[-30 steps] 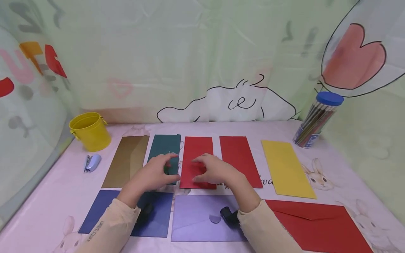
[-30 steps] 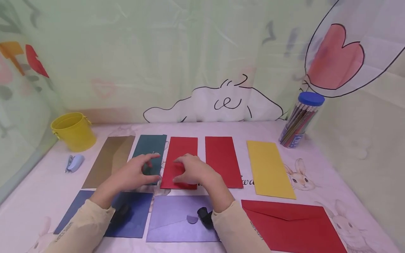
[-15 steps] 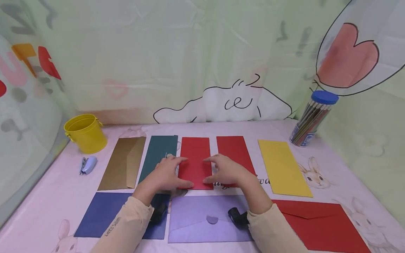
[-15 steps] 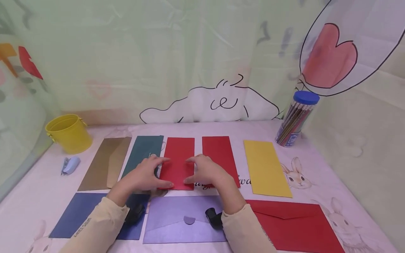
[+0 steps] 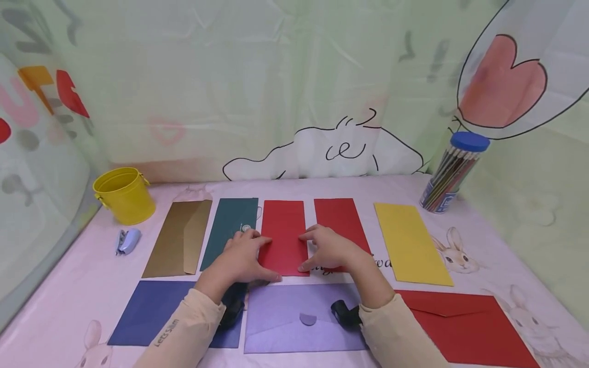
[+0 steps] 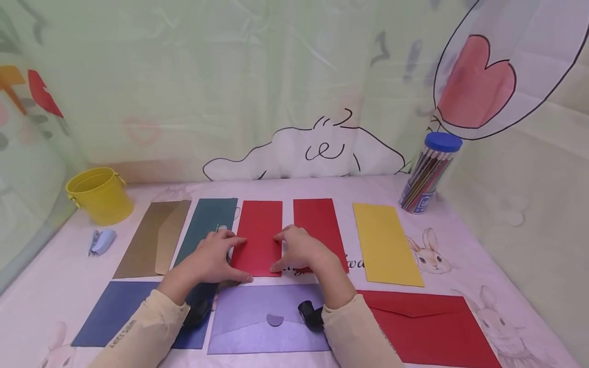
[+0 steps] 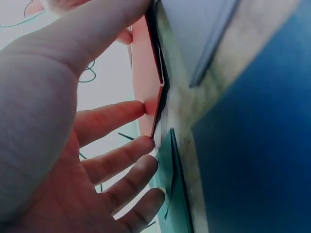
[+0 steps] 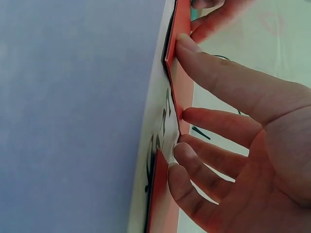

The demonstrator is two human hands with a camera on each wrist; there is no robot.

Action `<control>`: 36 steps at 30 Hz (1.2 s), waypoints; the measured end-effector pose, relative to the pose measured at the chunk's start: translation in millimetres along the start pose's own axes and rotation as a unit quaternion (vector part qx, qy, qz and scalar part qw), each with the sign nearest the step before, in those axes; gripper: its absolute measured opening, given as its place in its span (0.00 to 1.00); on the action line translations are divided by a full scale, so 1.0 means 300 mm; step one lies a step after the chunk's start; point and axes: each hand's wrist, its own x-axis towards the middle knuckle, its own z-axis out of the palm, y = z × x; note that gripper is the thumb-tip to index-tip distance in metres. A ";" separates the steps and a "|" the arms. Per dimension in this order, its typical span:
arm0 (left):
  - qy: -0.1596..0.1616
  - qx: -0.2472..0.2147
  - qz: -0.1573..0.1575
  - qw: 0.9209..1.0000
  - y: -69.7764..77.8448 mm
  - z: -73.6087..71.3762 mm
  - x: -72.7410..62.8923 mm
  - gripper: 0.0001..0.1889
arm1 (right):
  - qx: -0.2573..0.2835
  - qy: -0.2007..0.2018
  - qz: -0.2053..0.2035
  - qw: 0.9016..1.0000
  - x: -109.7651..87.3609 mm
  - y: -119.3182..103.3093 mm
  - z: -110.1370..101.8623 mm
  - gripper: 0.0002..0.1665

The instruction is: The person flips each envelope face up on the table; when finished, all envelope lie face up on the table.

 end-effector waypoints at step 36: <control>-0.015 0.154 0.061 0.986 0.034 -0.015 -0.029 0.38 | 0.009 -0.006 0.007 1.000 -0.006 0.016 -0.002 0.43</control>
